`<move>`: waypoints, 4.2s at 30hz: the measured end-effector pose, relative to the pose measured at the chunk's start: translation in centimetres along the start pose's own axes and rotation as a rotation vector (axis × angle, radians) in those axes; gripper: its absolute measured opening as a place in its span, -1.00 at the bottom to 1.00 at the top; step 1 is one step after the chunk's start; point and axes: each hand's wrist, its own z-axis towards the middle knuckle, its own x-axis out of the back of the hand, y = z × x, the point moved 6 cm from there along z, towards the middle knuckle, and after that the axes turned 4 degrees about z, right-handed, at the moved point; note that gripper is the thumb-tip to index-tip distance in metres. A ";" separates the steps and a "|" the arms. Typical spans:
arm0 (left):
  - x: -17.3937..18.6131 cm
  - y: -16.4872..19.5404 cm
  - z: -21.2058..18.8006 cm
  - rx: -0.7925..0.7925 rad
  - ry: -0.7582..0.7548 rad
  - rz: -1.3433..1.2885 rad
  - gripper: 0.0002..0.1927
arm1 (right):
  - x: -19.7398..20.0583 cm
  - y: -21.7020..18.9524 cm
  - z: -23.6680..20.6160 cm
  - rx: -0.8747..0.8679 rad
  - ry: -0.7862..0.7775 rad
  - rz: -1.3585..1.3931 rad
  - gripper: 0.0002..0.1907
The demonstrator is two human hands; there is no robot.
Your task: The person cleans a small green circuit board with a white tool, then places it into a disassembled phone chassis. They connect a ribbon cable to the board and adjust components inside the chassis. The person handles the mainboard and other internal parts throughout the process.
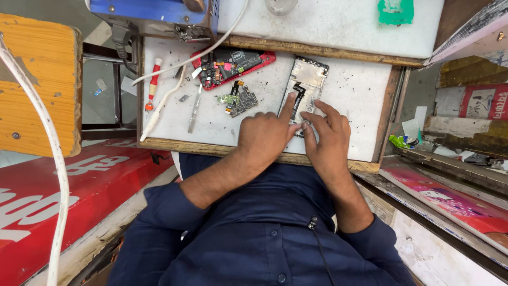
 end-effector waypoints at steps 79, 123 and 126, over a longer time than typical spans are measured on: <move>-0.4 0.8 -3.8 -0.001 -0.116 0.016 -0.24 | 0.9 1.1 -1.5 0.055 -0.081 0.070 -0.77; -0.5 -0.3 -1.2 -0.041 -0.063 -0.004 -0.22 | 1.0 0.9 -1.6 0.041 -0.091 0.076 -0.78; -0.5 -0.4 0.3 -0.042 -0.032 -0.015 -0.19 | 1.2 0.7 -1.2 0.019 -0.071 0.100 -0.78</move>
